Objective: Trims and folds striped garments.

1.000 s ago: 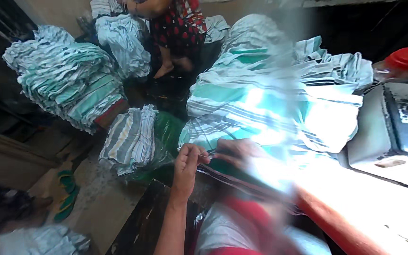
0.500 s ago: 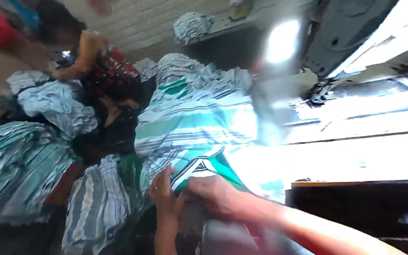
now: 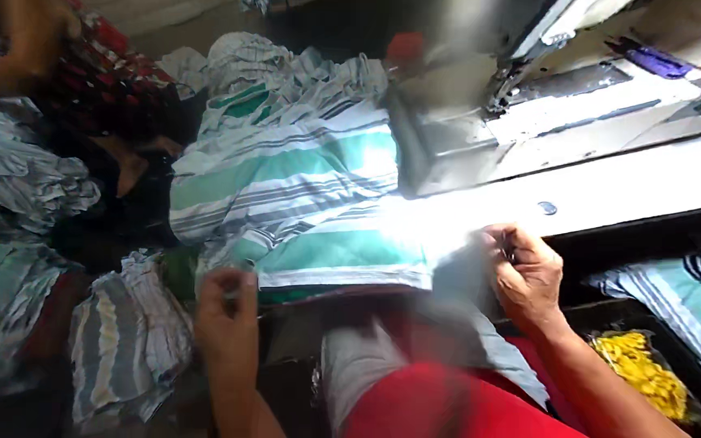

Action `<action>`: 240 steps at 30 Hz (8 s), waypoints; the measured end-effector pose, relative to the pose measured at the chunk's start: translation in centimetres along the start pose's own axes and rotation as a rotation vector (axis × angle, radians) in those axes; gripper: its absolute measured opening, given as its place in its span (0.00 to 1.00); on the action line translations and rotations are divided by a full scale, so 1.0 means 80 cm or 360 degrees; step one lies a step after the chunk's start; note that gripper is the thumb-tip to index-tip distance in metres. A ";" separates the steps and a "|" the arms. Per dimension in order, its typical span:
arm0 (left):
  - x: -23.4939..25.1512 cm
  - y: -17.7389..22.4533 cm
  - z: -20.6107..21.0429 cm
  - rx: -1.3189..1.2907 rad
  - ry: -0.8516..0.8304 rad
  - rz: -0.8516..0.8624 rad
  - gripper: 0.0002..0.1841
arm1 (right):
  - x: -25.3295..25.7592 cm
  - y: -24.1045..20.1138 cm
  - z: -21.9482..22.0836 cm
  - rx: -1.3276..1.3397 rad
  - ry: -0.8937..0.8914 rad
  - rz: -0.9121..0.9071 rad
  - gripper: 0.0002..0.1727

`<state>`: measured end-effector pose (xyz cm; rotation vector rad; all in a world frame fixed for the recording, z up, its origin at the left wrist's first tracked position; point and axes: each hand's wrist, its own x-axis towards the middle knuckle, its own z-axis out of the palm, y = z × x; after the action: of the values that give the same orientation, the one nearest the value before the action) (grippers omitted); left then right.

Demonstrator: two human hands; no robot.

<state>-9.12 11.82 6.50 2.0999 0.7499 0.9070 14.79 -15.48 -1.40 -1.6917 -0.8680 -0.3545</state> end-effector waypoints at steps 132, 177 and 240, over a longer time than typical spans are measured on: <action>-0.009 -0.065 -0.012 0.1192 -0.0003 0.0524 0.56 | 0.191 -0.049 0.045 0.0983 -0.0206 0.0185 0.05; -0.039 -0.153 0.054 -0.1567 0.0558 -0.1094 0.43 | 0.323 0.028 0.273 0.0385 0.0260 -0.0002 0.27; -0.110 -0.073 0.079 -0.0621 0.0911 -0.0388 0.15 | 0.171 -0.048 0.142 0.0072 -0.1140 -0.0545 0.12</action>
<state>-10.60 6.33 -4.43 1.3799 0.9928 1.4058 19.13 0.31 6.47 -1.6361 -1.6861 0.0651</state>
